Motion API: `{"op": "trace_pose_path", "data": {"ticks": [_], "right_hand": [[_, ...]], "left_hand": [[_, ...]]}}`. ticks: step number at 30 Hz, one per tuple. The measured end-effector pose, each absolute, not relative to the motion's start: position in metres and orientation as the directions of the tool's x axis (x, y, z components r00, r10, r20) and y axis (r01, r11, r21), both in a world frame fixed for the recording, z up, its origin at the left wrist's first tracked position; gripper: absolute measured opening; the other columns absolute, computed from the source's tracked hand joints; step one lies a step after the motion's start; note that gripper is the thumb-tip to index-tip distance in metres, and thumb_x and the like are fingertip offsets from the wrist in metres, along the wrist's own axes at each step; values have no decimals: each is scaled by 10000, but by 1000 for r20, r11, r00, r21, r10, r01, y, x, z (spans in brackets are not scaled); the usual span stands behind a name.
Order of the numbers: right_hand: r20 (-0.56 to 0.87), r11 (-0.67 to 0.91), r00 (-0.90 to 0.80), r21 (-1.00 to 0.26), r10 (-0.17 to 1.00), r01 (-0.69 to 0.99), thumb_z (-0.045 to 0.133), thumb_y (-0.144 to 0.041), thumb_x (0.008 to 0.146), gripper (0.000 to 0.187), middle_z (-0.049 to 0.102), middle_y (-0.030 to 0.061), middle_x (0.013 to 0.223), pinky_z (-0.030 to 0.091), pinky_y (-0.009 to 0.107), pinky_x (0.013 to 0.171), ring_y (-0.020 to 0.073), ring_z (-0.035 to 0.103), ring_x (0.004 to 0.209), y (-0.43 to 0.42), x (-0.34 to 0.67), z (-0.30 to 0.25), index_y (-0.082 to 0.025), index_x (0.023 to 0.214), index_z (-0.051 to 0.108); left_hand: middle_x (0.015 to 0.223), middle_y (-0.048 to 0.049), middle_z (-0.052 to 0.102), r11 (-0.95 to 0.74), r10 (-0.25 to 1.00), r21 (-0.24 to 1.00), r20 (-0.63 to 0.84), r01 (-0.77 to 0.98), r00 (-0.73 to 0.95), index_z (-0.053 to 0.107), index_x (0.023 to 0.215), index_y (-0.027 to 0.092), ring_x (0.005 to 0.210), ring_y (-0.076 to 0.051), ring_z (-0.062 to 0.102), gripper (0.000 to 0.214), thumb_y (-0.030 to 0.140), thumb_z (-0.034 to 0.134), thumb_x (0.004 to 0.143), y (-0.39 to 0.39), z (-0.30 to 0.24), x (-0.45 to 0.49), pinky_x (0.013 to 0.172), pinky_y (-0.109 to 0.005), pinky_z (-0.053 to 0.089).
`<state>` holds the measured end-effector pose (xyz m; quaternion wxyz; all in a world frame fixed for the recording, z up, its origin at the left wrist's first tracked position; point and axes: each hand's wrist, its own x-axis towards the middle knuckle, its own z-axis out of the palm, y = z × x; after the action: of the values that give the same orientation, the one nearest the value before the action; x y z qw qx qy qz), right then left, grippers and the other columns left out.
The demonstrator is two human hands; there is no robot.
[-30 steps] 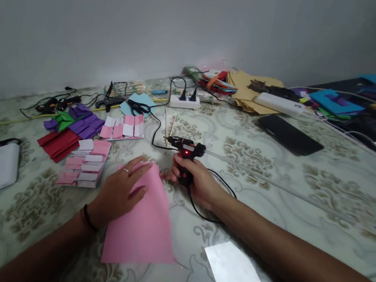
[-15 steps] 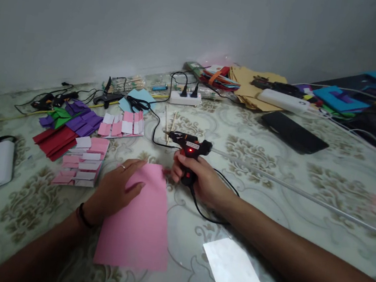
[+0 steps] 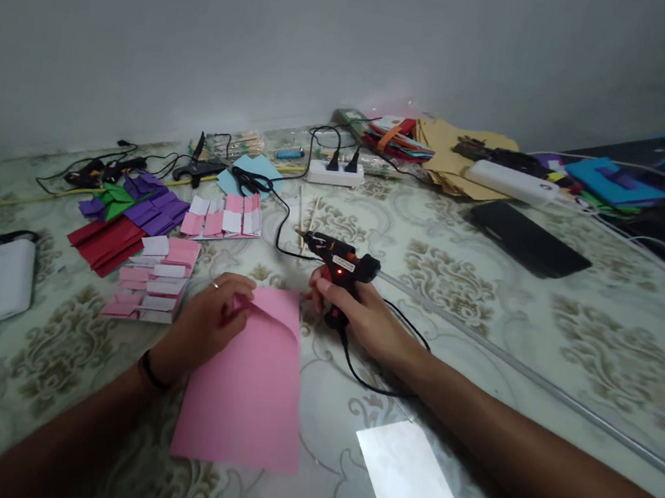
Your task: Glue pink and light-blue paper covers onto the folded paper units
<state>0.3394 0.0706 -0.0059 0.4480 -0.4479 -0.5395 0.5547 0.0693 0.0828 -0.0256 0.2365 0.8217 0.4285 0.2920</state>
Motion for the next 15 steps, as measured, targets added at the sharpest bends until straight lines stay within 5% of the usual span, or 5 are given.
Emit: {"op": "trace_pose_path", "data": {"ticks": [5,11,15], "right_hand": [[-34,-21,-235,-998,972,58,720,-515,929,290,668,39,879,464,333,707,211,613,799,64,339,-3,-225,918,703],[-70,-86,-296,-995,953,-41,743,-505,923,282,678,16,810,515,343,750,213,673,783,58,330,-7,-226,936,704],[-111,-82,-282,-990,953,114,683,-574,960,393,732,41,785,509,345,762,219,680,773,61,336,-9,-215,809,735]], "left_hand": [[1039,-89,645,-462,859,805,303,372,413,604,878,226,1026,-254,639,67,247,559,922,89,-18,62,900,-400,541],[1177,-132,614,-218,916,951,123,217,381,538,842,232,976,-294,594,346,561,476,929,82,-14,57,719,-388,533],[1295,-129,611,-234,926,933,128,273,356,568,838,232,1234,-347,569,315,487,447,978,86,-15,54,982,-475,534]]}}
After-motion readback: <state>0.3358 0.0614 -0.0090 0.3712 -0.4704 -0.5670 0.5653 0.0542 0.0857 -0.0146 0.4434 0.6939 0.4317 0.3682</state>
